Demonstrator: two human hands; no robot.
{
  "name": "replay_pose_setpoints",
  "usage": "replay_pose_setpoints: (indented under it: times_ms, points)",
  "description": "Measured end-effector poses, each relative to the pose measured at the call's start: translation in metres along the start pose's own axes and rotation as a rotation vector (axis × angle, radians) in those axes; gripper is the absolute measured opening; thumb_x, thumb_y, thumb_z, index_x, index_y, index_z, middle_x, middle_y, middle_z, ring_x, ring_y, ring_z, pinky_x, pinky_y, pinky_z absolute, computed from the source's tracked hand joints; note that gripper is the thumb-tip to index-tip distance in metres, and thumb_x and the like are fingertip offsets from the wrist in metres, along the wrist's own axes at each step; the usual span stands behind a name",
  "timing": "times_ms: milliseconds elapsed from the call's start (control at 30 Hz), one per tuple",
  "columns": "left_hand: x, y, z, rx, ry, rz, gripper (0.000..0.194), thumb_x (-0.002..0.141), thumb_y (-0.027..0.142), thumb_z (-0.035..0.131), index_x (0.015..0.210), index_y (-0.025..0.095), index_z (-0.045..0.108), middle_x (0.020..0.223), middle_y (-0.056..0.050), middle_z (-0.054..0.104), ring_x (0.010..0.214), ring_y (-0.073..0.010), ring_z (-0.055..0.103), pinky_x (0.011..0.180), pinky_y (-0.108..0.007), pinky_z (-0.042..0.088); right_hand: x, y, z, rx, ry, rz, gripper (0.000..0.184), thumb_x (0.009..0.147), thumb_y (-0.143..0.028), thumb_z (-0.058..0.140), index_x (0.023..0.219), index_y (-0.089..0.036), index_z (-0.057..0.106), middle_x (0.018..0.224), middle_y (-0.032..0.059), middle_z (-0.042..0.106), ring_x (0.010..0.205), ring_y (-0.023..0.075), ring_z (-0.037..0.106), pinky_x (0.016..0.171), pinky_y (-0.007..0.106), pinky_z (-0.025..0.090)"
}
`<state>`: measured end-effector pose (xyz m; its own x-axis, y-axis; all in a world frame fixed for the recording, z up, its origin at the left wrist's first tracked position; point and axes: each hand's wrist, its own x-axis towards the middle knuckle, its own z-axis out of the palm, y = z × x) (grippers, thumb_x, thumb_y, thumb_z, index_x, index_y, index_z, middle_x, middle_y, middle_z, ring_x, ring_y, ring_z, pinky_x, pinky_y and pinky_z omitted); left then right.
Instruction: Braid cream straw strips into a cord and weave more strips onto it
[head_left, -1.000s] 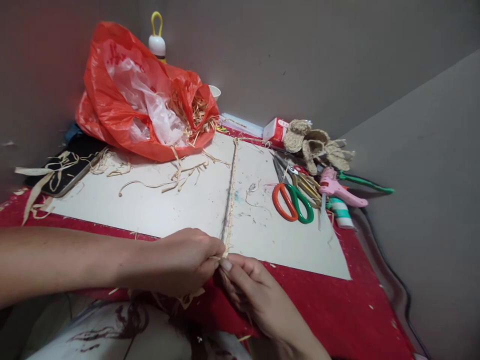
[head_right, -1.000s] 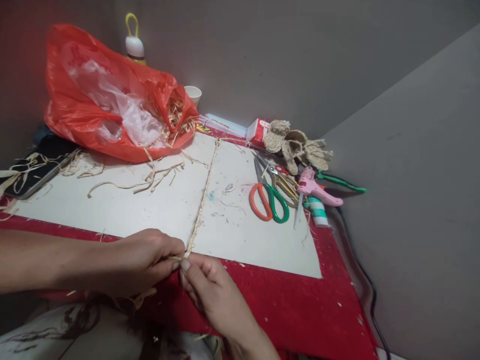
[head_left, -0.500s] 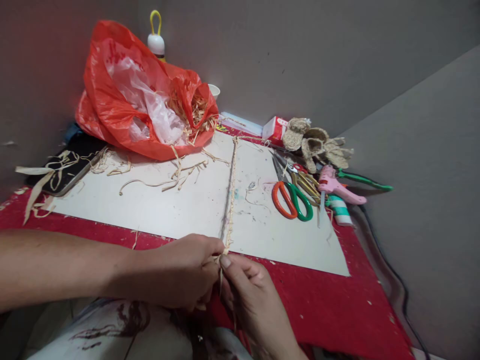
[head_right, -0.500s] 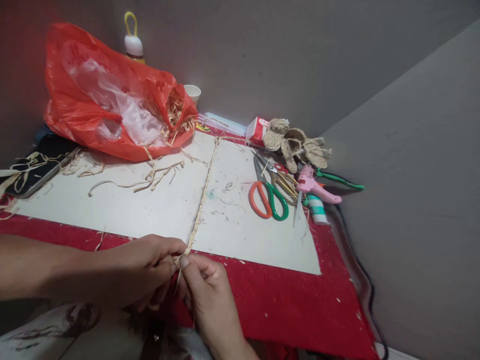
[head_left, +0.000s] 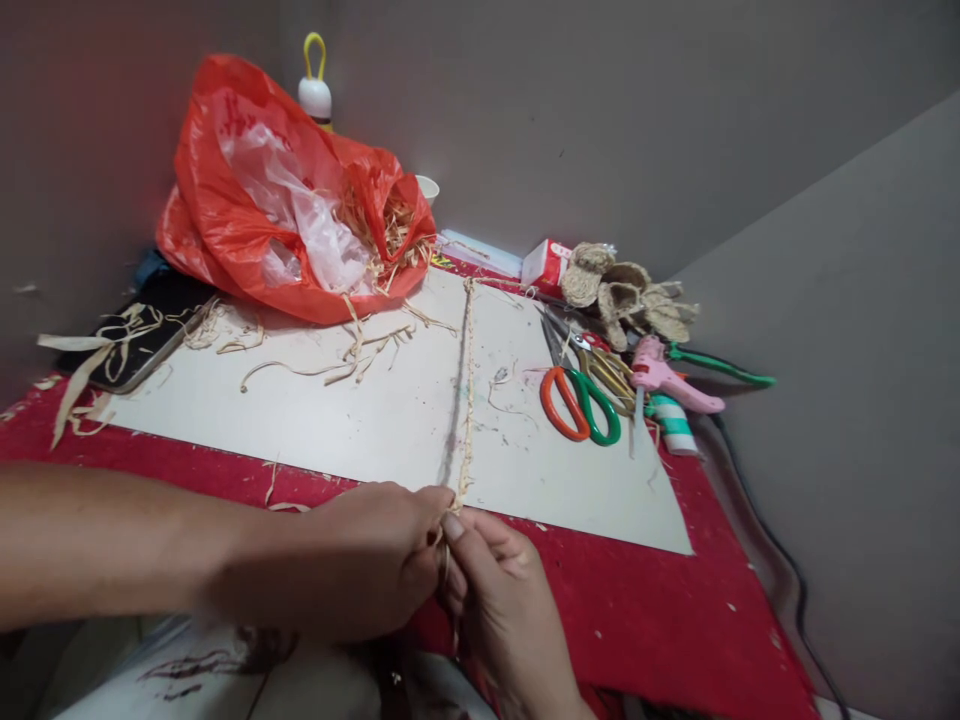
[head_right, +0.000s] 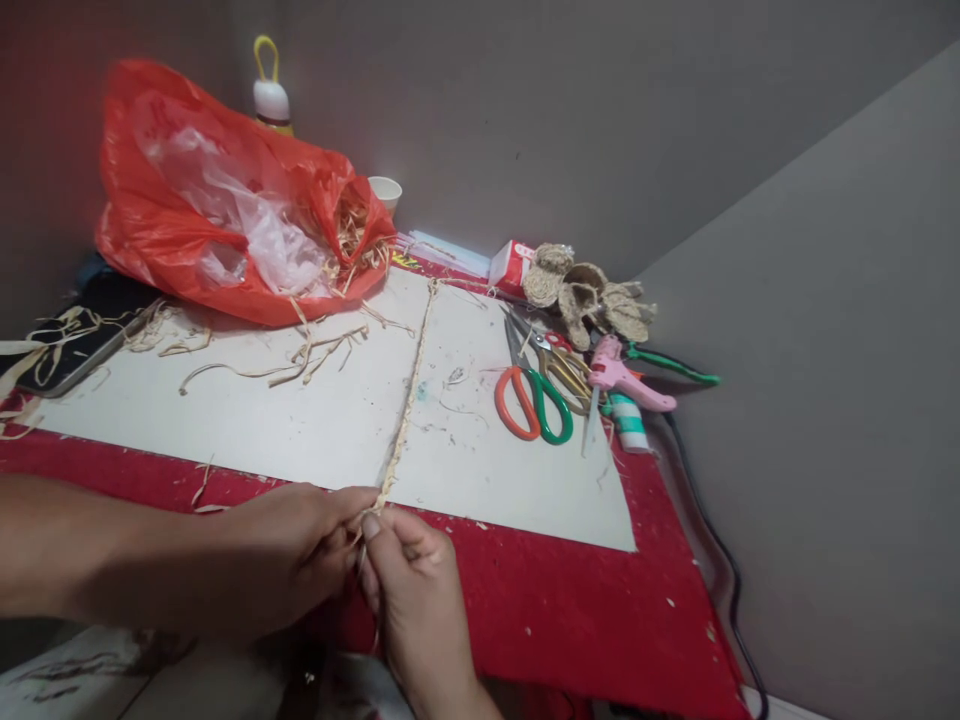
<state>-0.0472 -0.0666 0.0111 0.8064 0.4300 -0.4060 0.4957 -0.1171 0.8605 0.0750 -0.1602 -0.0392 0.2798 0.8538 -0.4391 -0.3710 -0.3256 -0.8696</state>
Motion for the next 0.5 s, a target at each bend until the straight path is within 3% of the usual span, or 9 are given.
replay_pose_setpoints:
  times_ms: [133, 233, 333, 500]
  points:
    - [0.004, 0.006, -0.021, -0.101, -0.247, -0.147, 0.024, 0.084, 0.037, 0.041, 0.071, 0.019, 0.049, 0.048, 0.004, 0.046, 0.041, -0.0085, 0.039, 0.042, -0.02, 0.031, 0.0, -0.003, -0.006, 0.135, -0.056, 0.049, 0.027, 0.078, -0.038, 0.066, 0.067, -0.014, 0.06, 0.038, -0.0097, 0.034, 0.036, 0.003, 0.022, 0.038, 0.016, 0.018]
    - [0.01, 0.009, -0.04, -0.197, -0.428, -0.153, 0.027, 0.087, 0.039, 0.038, 0.071, 0.019, 0.046, 0.046, 0.004, 0.049, 0.038, -0.0093, 0.043, 0.043, -0.02, 0.036, 0.0, -0.008, -0.013, 0.203, -0.136, 0.118, 0.026, 0.077, -0.036, 0.067, 0.066, -0.013, 0.063, 0.038, -0.0095, 0.033, 0.035, 0.0017, 0.02, 0.036, 0.014, 0.017]
    - [0.014, 0.009, -0.06, -0.097, -0.451, -0.103, 0.028, 0.087, 0.036, 0.039, 0.066, 0.019, 0.044, 0.045, 0.004, 0.051, 0.038, -0.0095, 0.046, 0.044, -0.02, 0.037, 0.002, -0.014, -0.021, 0.226, -0.202, 0.175, 0.024, 0.075, -0.034, 0.069, 0.066, -0.012, 0.067, 0.038, -0.0099, 0.031, 0.034, 0.0005, 0.019, 0.034, 0.012, 0.018]
    - [0.021, 0.007, -0.099, 0.108, -0.337, -0.101, 0.031, 0.085, 0.038, 0.043, 0.061, 0.018, 0.045, 0.046, 0.001, 0.054, 0.04, -0.0109, 0.048, 0.047, -0.022, 0.038, 0.007, -0.019, -0.031, 0.228, -0.259, 0.207, 0.024, 0.074, -0.033, 0.07, 0.064, -0.011, 0.069, 0.037, -0.0102, 0.029, 0.033, -0.0006, 0.017, 0.032, 0.011, 0.018]
